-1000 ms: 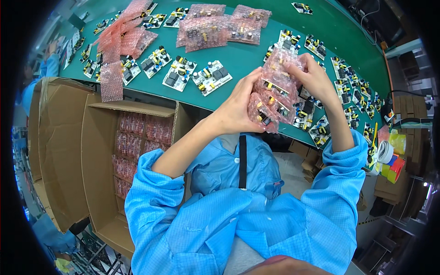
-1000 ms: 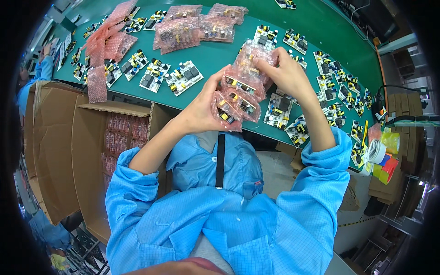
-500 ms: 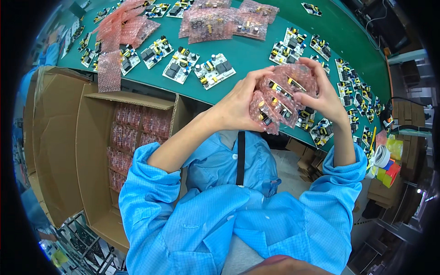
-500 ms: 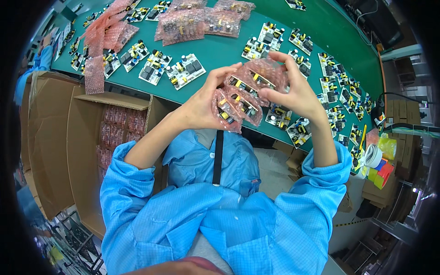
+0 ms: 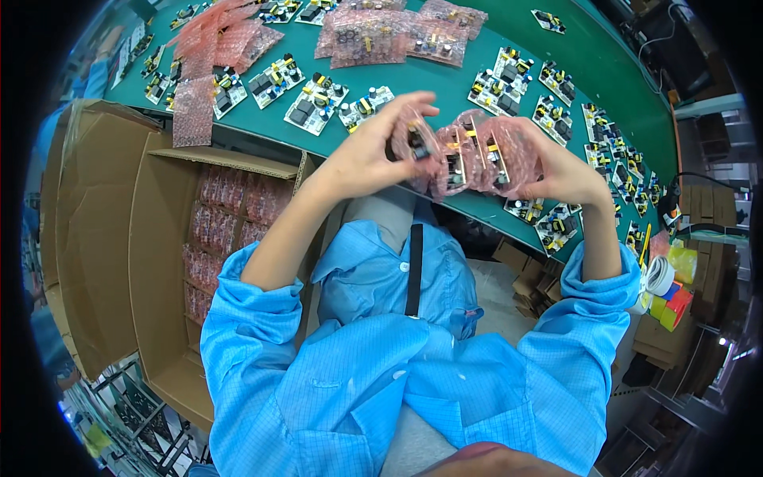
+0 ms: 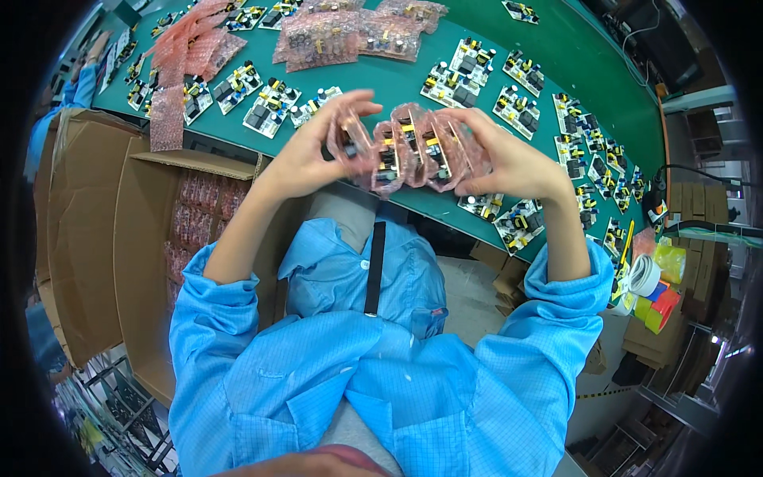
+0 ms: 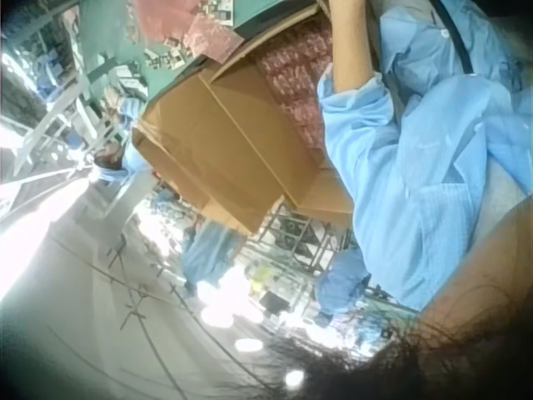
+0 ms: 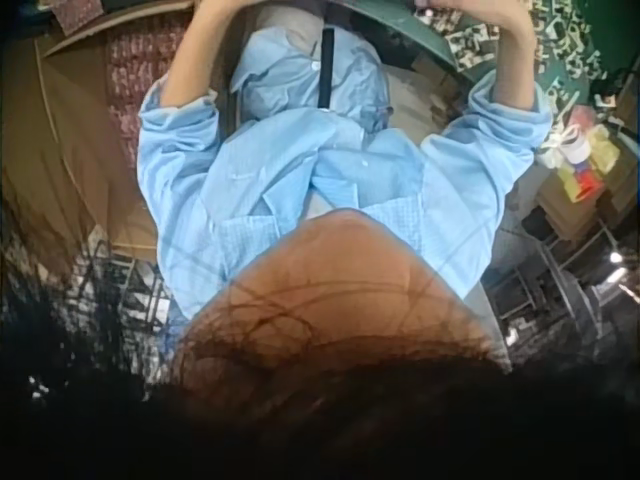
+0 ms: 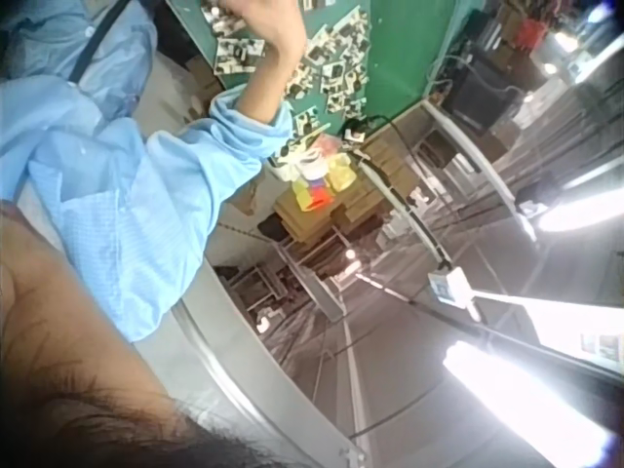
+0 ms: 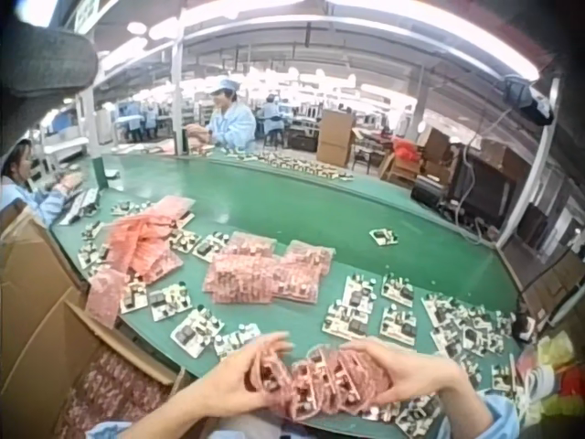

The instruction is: Packaging electronic circuit boards into anti-static bubble wrap bags at a manual assembly station.

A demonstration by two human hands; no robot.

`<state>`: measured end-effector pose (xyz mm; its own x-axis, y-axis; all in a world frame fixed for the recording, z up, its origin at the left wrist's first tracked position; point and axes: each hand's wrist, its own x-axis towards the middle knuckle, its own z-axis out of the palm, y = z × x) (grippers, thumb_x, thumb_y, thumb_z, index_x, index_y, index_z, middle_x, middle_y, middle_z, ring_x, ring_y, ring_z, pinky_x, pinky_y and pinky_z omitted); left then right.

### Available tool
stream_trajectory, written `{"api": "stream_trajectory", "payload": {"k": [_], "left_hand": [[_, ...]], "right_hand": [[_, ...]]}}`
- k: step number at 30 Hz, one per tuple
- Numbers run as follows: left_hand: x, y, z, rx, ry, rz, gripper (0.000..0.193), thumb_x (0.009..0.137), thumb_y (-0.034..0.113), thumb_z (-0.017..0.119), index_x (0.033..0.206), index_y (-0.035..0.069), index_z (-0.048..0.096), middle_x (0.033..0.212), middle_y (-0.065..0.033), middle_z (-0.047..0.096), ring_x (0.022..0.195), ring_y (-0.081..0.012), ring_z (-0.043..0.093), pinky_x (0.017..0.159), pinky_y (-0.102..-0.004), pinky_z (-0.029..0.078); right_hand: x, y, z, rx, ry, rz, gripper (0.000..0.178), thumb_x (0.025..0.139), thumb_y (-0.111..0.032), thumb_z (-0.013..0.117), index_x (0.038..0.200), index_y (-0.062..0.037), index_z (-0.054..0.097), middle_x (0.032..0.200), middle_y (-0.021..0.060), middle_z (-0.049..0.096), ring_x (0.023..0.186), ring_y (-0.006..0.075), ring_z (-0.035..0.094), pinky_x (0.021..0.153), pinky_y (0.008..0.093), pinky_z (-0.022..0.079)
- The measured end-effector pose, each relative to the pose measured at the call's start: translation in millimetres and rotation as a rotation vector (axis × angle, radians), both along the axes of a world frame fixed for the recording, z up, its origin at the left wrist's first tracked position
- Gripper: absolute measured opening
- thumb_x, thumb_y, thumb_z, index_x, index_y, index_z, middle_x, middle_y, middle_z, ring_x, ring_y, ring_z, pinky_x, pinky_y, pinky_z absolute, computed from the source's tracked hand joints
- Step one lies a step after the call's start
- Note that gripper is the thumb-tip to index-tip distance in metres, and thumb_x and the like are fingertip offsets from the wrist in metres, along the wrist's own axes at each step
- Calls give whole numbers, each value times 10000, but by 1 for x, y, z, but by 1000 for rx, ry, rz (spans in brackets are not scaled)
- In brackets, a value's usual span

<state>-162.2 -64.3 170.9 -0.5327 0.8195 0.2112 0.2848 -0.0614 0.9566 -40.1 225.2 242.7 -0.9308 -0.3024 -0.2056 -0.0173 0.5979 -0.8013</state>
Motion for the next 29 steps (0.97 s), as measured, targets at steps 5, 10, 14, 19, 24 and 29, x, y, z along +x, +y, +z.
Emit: {"api": "stream_trajectory", "payload": {"k": [5, 10, 14, 19, 24, 29], "left_hand": [[15, 5, -4, 159, -170, -122, 1069, 774, 112, 795, 1588, 76, 103, 1473, -237, 435, 1343, -287, 482, 1131, -407, 400], [26, 14, -3, 194, 135, -144, 1193, 688, 131, 884, 1570, 88, 82, 1450, -241, 451, 1349, -341, 506, 1135, -423, 415], [28, 18, -13, 154, 152, -61, 1208, 659, 141, 908, 1559, 83, 104, 1444, -234, 465, 1307, -366, 551, 1126, -418, 433], [26, 17, -12, 144, 128, -14, 1074, 649, 159, 900, 1475, 77, 219, 1388, -225, 537, 1272, -362, 582, 1083, -419, 462], [28, 13, -4, 325, -16, -157, 965, 668, 144, 860, 1436, 89, 279, 1264, -162, 585, 1174, -253, 588, 1024, -396, 471], [33, -9, 22, 344, -138, -258, 961, 731, 81, 863, 1474, 97, 255, 1393, -138, 527, 1301, -202, 510, 1108, -372, 412]], "right_hand": [[3, -21, -6, 78, 106, -53, 879, 697, -84, 862, 1468, -41, 442, 1389, 135, 560, 1276, 270, 574, 1062, 368, 478], [5, -19, -13, -13, 55, -121, 911, 676, -177, 903, 1459, -17, 465, 1385, 134, 580, 1259, 245, 587, 1094, 382, 447], [5, -21, -14, 283, 239, -49, 897, 666, -215, 906, 1435, -13, 492, 1340, 132, 598, 1206, 252, 606, 1075, 383, 458], [0, -25, -17, 139, 197, -79, 862, 652, -263, 901, 1386, -9, 528, 1265, 136, 611, 1146, 267, 615, 1042, 374, 462], [26, -35, -3, 20, 87, -161, 926, 698, -258, 881, 1444, 39, 420, 1371, 145, 576, 1261, 259, 583, 1094, 396, 434], [42, -55, 14, -278, 120, -203, 883, 733, -255, 874, 1448, 21, 436, 1435, 172, 539, 1279, 272, 588, 1105, 408, 437]]}}
